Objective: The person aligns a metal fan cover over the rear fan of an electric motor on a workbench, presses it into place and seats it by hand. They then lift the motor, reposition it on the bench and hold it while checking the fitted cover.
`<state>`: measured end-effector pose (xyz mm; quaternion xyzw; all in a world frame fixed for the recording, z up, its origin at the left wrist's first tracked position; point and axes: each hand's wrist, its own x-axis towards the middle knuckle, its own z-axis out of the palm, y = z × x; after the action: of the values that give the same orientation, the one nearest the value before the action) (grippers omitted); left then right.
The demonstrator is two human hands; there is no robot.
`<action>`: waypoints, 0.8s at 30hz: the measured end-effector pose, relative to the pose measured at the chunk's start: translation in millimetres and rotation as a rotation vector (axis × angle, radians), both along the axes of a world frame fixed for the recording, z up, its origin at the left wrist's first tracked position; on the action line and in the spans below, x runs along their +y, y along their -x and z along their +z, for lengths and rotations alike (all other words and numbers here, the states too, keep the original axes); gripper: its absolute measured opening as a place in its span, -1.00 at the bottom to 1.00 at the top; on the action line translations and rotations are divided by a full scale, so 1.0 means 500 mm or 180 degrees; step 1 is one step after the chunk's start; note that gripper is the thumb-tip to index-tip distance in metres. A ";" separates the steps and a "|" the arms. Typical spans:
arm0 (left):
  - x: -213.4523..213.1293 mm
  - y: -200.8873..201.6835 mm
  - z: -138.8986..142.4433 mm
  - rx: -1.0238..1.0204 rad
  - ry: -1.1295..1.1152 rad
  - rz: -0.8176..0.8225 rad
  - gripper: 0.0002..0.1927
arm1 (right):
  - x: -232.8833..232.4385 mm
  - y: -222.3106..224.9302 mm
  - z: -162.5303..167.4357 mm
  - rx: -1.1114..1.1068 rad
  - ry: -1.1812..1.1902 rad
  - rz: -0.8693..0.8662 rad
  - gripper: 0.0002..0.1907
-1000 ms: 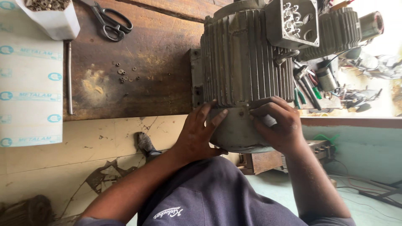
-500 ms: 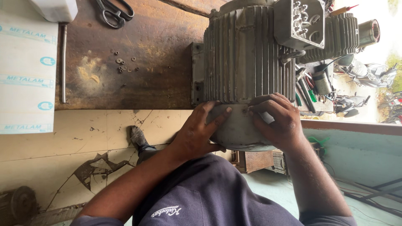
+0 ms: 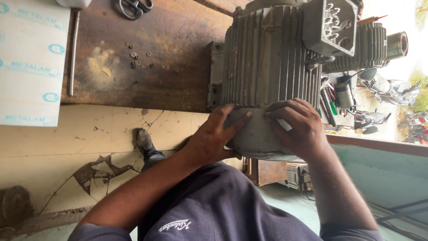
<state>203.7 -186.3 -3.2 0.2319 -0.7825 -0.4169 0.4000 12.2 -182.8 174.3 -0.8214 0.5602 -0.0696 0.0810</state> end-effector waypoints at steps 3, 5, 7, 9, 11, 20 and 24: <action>0.002 0.002 -0.005 -0.0088 0.0014 -0.0017 0.19 | -0.004 0.000 0.002 0.0141 -0.0060 0.0036 -0.83; 0.001 0.006 -0.009 -0.0077 0.0024 -0.0011 0.19 | -0.008 0.000 0.003 0.0253 -0.0091 0.0092 -0.83; 0.001 0.009 -0.012 0.0022 0.0036 0.0025 0.18 | -0.011 0.000 0.005 0.0343 -0.0091 0.0179 -0.84; 0.001 0.013 -0.014 -0.0023 0.0022 0.0043 0.19 | -0.015 0.000 0.008 0.0415 -0.0087 0.0290 -0.85; 0.003 0.013 -0.016 -0.0041 0.0005 0.0043 0.19 | -0.018 -0.002 0.009 0.0491 -0.0092 0.0384 -0.87; 0.001 0.003 -0.008 -0.0027 -0.0121 0.0013 0.24 | -0.022 -0.020 0.022 0.0848 -0.0085 0.0687 -0.90; 0.001 0.001 -0.003 0.0032 -0.0170 0.0010 0.26 | -0.025 -0.026 0.026 0.1000 -0.0159 0.0716 -0.89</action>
<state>203.2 -185.9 -4.5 0.2417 -0.7687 -0.4382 0.3982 25.1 -195.1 187.5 -0.8773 0.4722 0.0829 0.0202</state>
